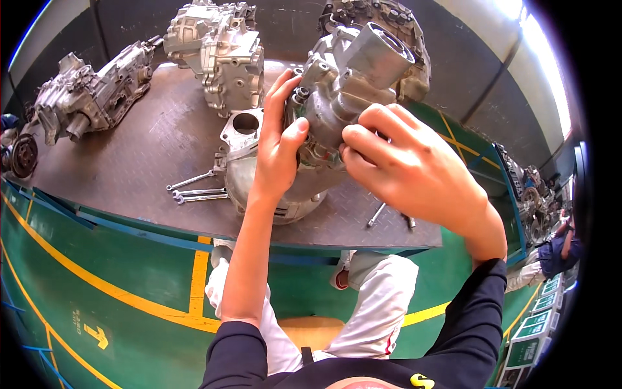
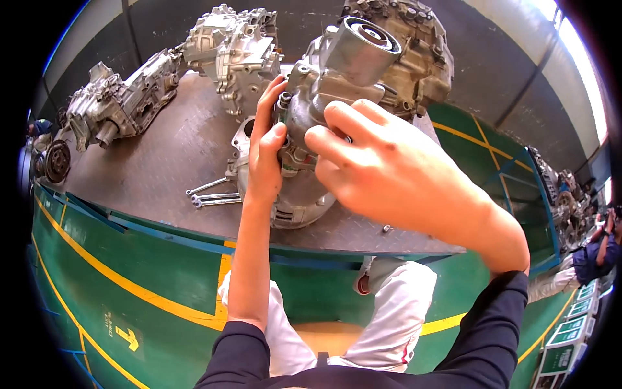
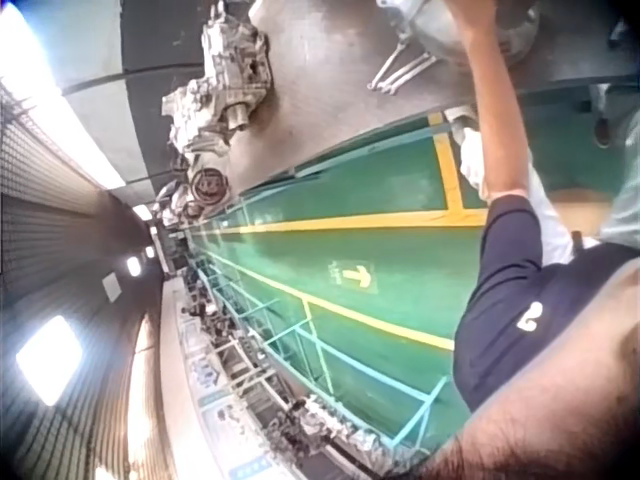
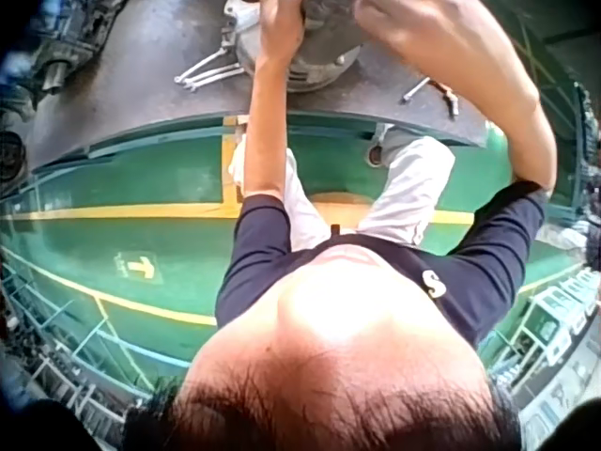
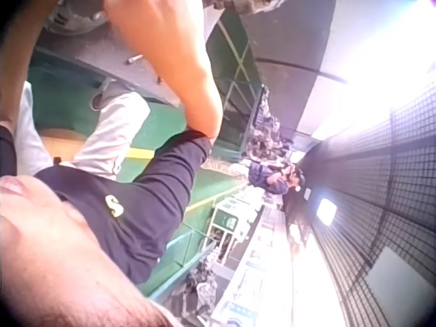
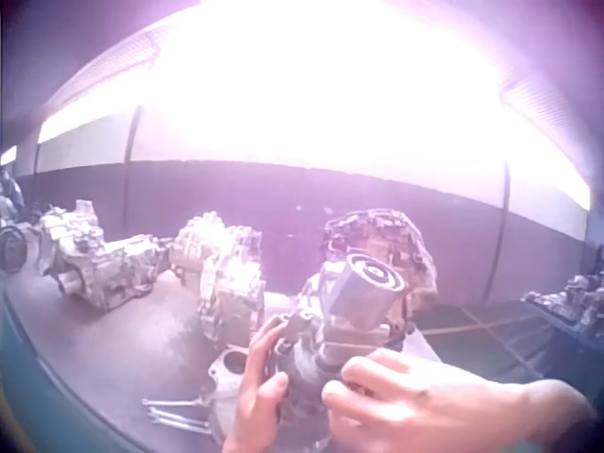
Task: The person assembles a transmission casing by placing the housing onto the gearbox assembly, aligning the components, and inserting bolts into the casing by hand.
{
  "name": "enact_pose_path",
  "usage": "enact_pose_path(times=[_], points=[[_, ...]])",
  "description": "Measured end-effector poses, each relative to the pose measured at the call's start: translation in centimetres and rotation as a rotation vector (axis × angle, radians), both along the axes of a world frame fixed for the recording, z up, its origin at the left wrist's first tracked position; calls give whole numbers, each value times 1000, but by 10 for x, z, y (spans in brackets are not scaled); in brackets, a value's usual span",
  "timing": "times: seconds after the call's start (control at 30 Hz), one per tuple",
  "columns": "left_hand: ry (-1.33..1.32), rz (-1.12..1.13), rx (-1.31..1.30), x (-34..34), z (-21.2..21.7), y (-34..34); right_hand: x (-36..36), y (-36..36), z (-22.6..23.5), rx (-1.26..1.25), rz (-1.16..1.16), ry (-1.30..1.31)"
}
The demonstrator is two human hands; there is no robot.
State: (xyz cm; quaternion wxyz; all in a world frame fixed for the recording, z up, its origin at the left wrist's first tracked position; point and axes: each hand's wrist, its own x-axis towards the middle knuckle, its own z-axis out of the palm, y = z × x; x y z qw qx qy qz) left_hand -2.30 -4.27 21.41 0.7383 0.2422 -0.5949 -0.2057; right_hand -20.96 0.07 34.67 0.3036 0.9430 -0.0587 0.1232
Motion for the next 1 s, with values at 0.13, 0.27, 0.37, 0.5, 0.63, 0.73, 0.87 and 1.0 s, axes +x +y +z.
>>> enact_pose_path(times=[0.13, 0.27, 0.37, 0.5, 0.63, 0.73, 0.87, 1.0], points=[[26, 12, -15, -3, -2, -5, 0, -1, 7, 36, -12, 56], [34, 36, -23, 0, -5, -8, 1, 3, 3, 80, -8, 44], [28, 40, -25, 0, -4, -9, 5, 3, 0, 92, -14, 45], [39, 66, -49, 0, -6, -9, 6, -2, -4, 44, 14, -26], [54, 113, -65, 2, -14, -9, 6, 24, -40, -96, -79, -106], [178, -21, -2, -13, -9, -8, 2, 41, -67, -279, -174, -41], [162, -69, 36, -13, -3, 0, 1, 47, -61, -155, -222, -40], [175, -55, 58, -3, -6, 6, -9, 43, -42, 293, -144, -260]])
